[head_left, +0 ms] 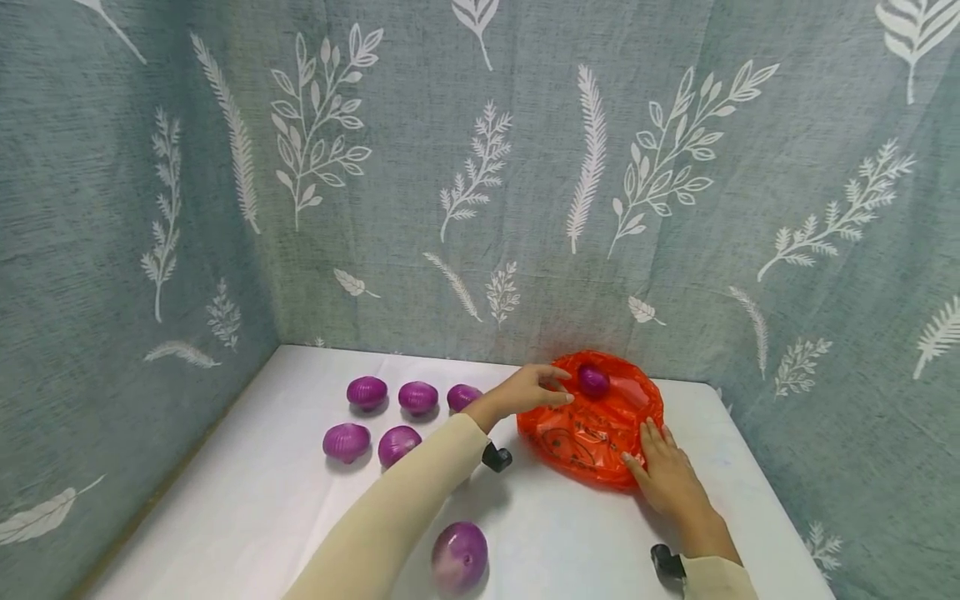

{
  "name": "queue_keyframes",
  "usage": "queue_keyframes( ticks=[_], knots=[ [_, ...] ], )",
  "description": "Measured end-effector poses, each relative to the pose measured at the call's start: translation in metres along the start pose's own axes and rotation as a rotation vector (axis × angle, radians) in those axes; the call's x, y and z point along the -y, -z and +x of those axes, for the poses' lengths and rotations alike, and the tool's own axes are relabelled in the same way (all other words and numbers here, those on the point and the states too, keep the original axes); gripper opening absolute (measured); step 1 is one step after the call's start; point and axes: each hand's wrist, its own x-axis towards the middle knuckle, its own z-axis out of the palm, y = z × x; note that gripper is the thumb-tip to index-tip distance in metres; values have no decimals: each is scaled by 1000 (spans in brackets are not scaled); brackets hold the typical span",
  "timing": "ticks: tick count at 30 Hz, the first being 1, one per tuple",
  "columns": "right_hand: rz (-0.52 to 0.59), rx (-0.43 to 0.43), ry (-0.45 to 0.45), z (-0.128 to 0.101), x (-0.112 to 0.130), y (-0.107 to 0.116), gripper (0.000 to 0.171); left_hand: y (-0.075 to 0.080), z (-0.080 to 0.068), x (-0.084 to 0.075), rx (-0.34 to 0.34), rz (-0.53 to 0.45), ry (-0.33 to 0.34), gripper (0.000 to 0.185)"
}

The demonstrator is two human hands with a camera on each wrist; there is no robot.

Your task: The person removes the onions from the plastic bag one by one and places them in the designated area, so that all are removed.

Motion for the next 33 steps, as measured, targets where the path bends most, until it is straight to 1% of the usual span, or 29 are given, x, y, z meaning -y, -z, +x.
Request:
queue_keyframes(
  ticks=[4, 8, 12, 19, 22, 27, 30, 33],
  knots=[
    [4, 7, -6, 0, 1, 1, 80, -7, 11, 5, -7, -55, 22, 51],
    [0, 20, -24, 0, 0, 3, 80, -14, 23, 9, -6, -110, 49, 55],
    [6, 33, -33, 0, 1, 3, 80, -20, 32, 12, -13, -122, 81, 56],
    [-7, 33, -29, -2, 6, 3, 79, -25, 41, 14, -23, -149, 136, 57],
    [-46, 18, -14, -2, 6, 4, 78, -28, 46, 16, -41, -130, 153, 61],
    [-130, -1, 13, -3, 5, 2, 74, -33, 54, 24, -71, -49, 179, 65],
    [-151, 11, 9, -3, 4, 0, 74, -36, 57, 27, -81, -19, 200, 65],
    [-161, 20, 4, -2, 3, -1, 74, -37, 61, 29, -82, -12, 201, 65]
  ],
)
